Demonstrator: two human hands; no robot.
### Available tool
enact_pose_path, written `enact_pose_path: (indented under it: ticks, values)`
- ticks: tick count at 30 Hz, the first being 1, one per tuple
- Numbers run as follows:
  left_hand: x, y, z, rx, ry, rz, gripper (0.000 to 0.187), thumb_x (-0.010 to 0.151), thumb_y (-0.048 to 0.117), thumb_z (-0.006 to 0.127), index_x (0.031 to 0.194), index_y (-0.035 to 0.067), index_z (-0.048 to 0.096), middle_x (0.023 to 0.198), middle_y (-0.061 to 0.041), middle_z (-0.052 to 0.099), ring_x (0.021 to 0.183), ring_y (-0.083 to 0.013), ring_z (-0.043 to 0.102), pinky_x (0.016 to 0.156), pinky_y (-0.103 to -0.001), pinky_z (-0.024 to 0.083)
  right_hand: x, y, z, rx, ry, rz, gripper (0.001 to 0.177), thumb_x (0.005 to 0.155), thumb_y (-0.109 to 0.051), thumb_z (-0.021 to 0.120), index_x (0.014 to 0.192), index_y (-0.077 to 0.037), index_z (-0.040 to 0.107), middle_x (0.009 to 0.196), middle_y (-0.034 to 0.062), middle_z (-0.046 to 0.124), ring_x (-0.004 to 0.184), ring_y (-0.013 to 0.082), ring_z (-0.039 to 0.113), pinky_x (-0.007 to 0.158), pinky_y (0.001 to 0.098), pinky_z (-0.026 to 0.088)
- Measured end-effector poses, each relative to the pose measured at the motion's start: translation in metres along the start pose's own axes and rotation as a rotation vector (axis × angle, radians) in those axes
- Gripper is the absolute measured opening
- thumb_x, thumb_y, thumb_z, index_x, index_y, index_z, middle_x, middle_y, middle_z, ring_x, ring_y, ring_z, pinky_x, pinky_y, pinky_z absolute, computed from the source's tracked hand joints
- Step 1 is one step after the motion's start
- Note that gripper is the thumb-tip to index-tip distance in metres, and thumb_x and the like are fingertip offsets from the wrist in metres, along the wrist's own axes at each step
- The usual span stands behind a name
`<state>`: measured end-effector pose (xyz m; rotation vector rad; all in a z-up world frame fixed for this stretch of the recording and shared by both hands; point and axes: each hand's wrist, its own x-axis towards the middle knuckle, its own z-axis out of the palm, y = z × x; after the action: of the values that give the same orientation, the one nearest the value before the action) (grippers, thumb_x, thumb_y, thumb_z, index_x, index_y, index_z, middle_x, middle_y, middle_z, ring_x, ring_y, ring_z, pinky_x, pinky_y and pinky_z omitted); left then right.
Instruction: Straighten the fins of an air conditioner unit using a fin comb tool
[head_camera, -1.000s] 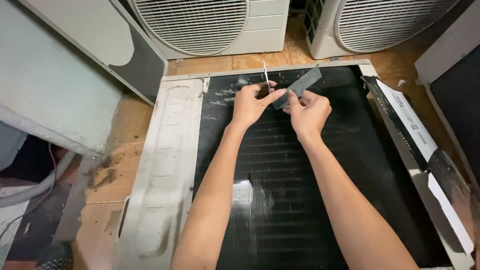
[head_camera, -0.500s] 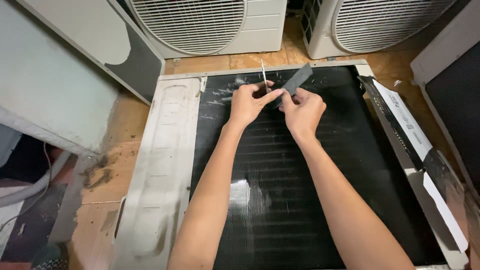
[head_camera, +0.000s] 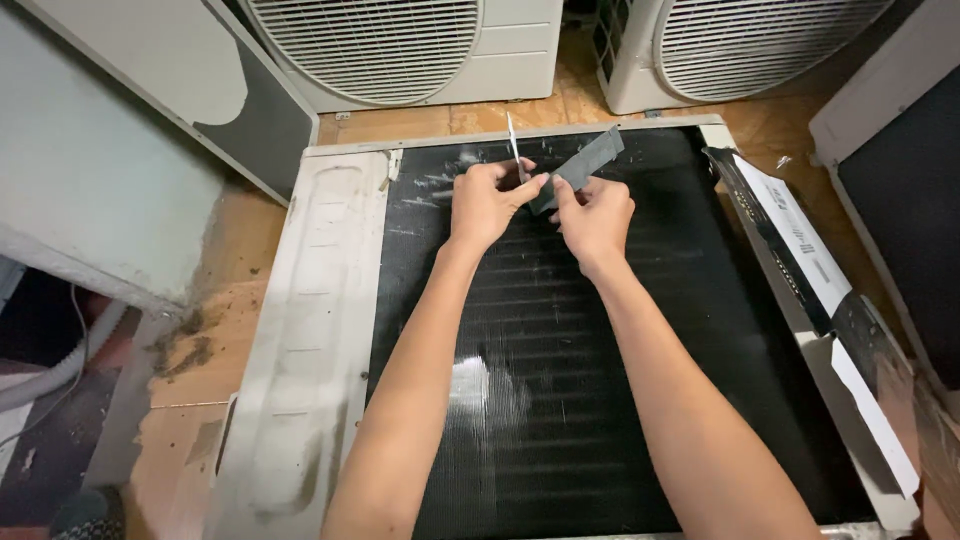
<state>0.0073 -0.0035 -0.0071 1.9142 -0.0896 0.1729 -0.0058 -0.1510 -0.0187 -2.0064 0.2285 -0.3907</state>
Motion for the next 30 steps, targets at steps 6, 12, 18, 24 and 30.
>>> enact_pose_path:
  ticks: [6, 12, 18, 24, 30]
  values:
    - [-0.002, 0.008, 0.0, 0.072, 0.013, 0.002, 0.034, 0.079, 0.036, 0.085, 0.104, 0.016, 0.079, 0.093, -0.008, 0.081, 0.099, -0.0311, 0.076, 0.089, -0.044, 0.06, 0.005, 0.01, 0.003, 0.148, -0.027, 0.078, 0.028, 0.093, -0.019, 0.073, 0.071, -0.001, 0.07, 0.055, 0.0124, 0.069, 0.047, 0.0172, 0.07, 0.05, 0.0272, 0.055]
    - [-0.004, 0.01, 0.005, 0.129, 0.044, 0.054, 0.035, 0.078, 0.038, 0.085, 0.104, 0.015, 0.08, 0.089, -0.009, 0.081, 0.095, -0.0345, 0.076, 0.087, -0.045, 0.059, 0.008, 0.017, 0.004, 0.272, -0.015, 0.078, 0.024, 0.093, -0.014, 0.072, 0.077, 0.003, 0.069, 0.056, 0.0149, 0.069, 0.045, 0.0169, 0.069, 0.049, 0.027, 0.055]
    - [-0.002, 0.003, 0.007, 0.155, 0.056, 0.06, 0.034, 0.076, 0.044, 0.087, 0.101, 0.022, 0.08, 0.088, -0.006, 0.08, 0.096, -0.0314, 0.076, 0.088, -0.043, 0.059, 0.01, 0.01, -0.01, 0.344, 0.068, 0.116, 0.023, 0.094, -0.017, 0.071, 0.078, -0.001, 0.07, 0.057, 0.0133, 0.07, 0.045, 0.0161, 0.071, 0.046, 0.0246, 0.054]
    - [-0.014, 0.019, 0.004, 0.022, 0.036, 0.103, 0.046, 0.079, 0.039, 0.088, 0.11, 0.008, 0.078, 0.1, -0.017, 0.079, 0.102, -0.0395, 0.074, 0.09, -0.045, 0.058, 0.005, 0.011, -0.023, 0.302, 0.221, 0.075, 0.024, 0.095, -0.018, 0.071, 0.08, 0.001, 0.071, 0.057, 0.0145, 0.07, 0.046, 0.0168, 0.071, 0.048, 0.0253, 0.055]
    - [-0.005, 0.007, 0.005, -0.002, 0.08, 0.131, 0.044, 0.08, 0.04, 0.088, 0.112, 0.013, 0.077, 0.106, -0.014, 0.078, 0.108, -0.0363, 0.072, 0.092, -0.047, 0.058, -0.001, 0.005, -0.023, 0.281, 0.209, 0.038, 0.026, 0.095, -0.017, 0.07, 0.075, -0.001, 0.072, 0.057, 0.0128, 0.07, 0.046, 0.0164, 0.071, 0.047, 0.0257, 0.055]
